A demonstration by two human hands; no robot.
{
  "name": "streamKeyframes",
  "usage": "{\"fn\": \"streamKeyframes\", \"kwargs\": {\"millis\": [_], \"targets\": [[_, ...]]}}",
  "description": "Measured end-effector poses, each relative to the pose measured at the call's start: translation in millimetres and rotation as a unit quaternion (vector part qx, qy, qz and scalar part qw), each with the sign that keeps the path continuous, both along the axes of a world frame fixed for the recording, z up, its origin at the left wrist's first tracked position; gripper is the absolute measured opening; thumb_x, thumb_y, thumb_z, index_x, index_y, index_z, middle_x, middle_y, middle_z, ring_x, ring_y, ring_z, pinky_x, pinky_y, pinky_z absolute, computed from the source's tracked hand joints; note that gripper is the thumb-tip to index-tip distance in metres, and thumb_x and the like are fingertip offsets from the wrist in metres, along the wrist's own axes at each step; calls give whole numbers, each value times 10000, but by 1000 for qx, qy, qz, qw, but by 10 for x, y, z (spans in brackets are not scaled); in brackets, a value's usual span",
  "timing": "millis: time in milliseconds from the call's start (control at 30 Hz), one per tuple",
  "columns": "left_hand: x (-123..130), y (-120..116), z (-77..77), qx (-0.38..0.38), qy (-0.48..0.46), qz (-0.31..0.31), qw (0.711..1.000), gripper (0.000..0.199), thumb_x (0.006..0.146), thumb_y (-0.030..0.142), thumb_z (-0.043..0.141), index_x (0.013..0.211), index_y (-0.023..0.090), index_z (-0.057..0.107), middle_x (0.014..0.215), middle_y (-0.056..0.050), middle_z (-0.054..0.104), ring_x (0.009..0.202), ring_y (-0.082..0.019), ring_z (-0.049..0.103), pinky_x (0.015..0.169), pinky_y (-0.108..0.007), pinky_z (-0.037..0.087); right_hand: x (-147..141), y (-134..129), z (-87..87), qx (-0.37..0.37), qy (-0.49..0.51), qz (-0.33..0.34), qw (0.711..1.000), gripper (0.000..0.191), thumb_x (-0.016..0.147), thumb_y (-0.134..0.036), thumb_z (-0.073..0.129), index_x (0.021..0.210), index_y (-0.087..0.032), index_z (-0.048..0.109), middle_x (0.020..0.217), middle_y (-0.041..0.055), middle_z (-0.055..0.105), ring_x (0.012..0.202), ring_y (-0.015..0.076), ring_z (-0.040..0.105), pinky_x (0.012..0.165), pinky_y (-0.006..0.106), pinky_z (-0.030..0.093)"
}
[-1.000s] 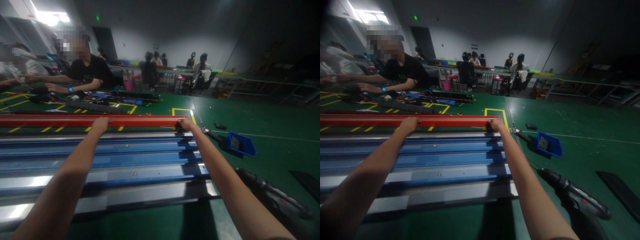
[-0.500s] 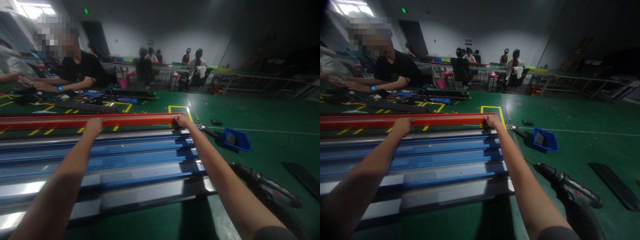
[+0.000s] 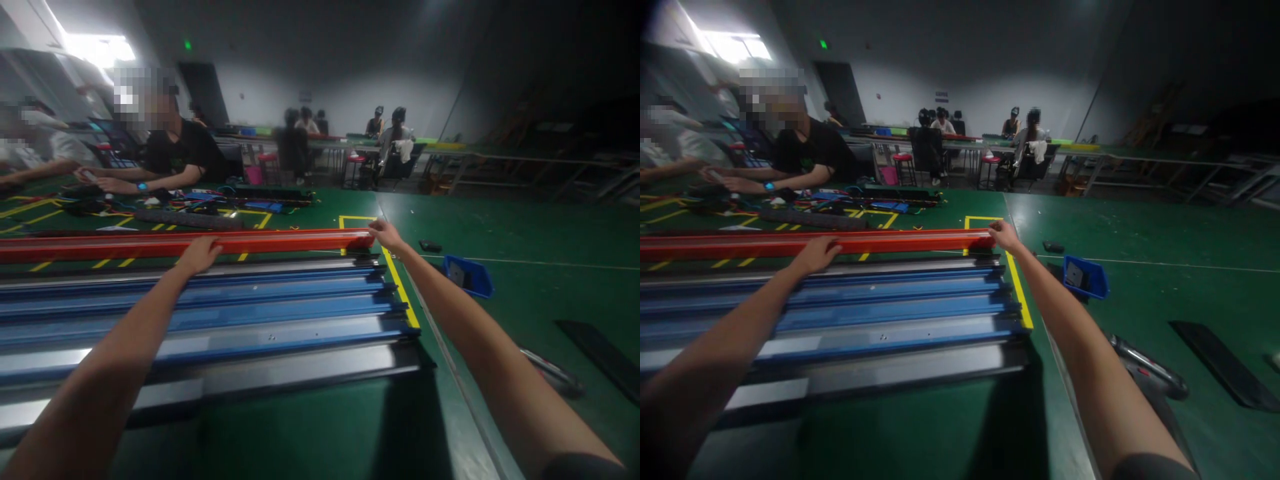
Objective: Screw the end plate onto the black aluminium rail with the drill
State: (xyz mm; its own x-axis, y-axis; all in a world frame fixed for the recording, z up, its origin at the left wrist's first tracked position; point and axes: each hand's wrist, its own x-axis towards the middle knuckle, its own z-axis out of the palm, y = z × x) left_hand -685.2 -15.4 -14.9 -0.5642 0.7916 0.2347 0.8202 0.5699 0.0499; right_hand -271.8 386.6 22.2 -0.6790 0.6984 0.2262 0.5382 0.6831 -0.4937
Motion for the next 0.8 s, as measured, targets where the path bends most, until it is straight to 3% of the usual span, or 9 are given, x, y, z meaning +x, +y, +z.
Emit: {"fn": "streamKeyframes", "kwargs": {"millis": [133,200,333,500,567,733,800], "targets": [[242,-210,53,-61,-18,10,998,513,973,474,390,1098,137,756,1169,-183,769,1157,-323,695,1031,-380,515,256,-212,-9,6,-41,-10,999,318,1024,-245,547,1211,-61,726,1134,166,770,1031,267,715,898,354,562],[379,-297,74,-81,-26,19,996,518,971,506,400,1132,155,746,1166,-168,774,1129,-323,707,975,-369,532,348,-370,-51,12,-82,-8,997,261,1051,-266,577,1151,-89,740,1115,132,765,1031,260,719,921,374,571],[618,-421,104,-81,-11,65,994,607,991,506,354,1323,91,647,1295,-239,715,1232,-383,656,1009,-447,515,427,-711,-164,26,-162,6,986,311,1050,-379,673,1277,-166,678,1272,94,690,1075,241,704,928,437,611],[778,-480,73,-107,-21,115,987,538,998,463,380,1109,91,754,1181,-273,740,1184,-438,675,995,-502,520,433,-958,-252,64,-227,9,972,350,1049,-371,674,1340,-178,649,1345,114,656,1133,254,686,959,462,602],[805,-471,45,-116,-30,128,985,492,1012,430,417,1127,94,758,1218,-263,730,1208,-415,672,1000,-486,527,438,-987,-263,79,-243,11,967,357,1048,-374,675,1345,-176,647,1354,117,652,1146,259,682,969,472,598],[787,-384,9,-147,-69,155,975,426,1017,489,603,1267,151,669,1291,-125,693,1182,-259,669,1038,-503,544,435,-1017,-247,105,-266,17,958,379,1045,-381,678,1359,-171,639,1369,119,645,1174,272,674,989,492,587],[757,-335,5,-157,-83,163,971,420,1009,483,627,1265,152,666,1291,-117,686,1174,-253,668,1030,-504,554,430,-1040,-224,109,-275,29,955,381,1045,-379,679,1362,-172,638,1374,121,642,1176,273,672,990,492,586]]}}
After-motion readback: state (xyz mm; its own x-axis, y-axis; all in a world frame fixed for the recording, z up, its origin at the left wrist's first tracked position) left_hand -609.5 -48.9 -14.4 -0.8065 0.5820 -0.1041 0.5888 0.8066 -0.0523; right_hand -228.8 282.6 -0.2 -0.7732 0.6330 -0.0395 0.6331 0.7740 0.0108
